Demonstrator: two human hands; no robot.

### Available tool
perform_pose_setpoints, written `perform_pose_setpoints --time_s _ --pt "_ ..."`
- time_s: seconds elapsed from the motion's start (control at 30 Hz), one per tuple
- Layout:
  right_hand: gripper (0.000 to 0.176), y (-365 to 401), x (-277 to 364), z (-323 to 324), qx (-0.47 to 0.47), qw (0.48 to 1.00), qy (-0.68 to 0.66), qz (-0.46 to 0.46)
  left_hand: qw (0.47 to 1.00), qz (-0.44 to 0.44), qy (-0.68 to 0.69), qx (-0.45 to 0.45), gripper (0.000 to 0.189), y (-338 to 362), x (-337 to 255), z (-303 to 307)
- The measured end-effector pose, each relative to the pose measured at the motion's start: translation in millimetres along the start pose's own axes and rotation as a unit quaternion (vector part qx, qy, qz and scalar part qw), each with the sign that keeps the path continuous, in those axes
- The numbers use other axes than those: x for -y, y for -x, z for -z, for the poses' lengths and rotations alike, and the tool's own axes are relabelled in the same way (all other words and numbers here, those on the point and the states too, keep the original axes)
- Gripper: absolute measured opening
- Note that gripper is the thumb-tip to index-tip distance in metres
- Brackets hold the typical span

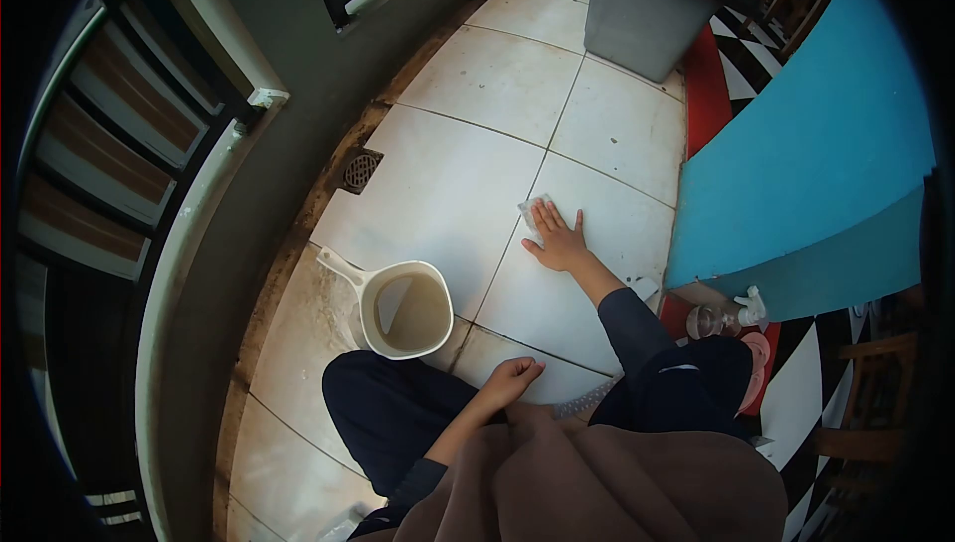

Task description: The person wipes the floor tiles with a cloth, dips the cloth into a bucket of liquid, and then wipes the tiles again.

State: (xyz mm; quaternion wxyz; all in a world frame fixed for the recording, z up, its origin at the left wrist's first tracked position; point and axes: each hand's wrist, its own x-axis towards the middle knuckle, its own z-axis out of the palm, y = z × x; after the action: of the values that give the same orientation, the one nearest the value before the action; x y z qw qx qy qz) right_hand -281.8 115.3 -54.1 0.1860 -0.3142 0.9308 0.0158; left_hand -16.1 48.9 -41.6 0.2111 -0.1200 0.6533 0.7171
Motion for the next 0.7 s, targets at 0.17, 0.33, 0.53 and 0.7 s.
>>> perform_pose_setpoints --time_s 0.17,0.33,0.53,0.7 --pt "0.083 74.8 33.1 -36.6 -0.036 0.994 0.050 0.092 1.000 -0.015 -0.022 -0.013 0.044 1.1 1.8 1.1" --pt "0.081 142.6 55.9 -72.5 -0.052 0.968 0.123 0.212 0.998 -0.042 -0.026 -0.039 0.039 8.0 3.8 -1.1" --pt "0.076 170.6 42.9 -64.2 0.033 0.961 0.116 0.249 0.997 -0.050 0.004 -0.060 0.038 17.8 0.2 -3.9" --pt "0.074 131.1 11.9 -56.6 -0.011 0.988 0.070 0.140 0.999 -0.022 -0.026 -0.016 0.036 13.1 5.0 6.1"
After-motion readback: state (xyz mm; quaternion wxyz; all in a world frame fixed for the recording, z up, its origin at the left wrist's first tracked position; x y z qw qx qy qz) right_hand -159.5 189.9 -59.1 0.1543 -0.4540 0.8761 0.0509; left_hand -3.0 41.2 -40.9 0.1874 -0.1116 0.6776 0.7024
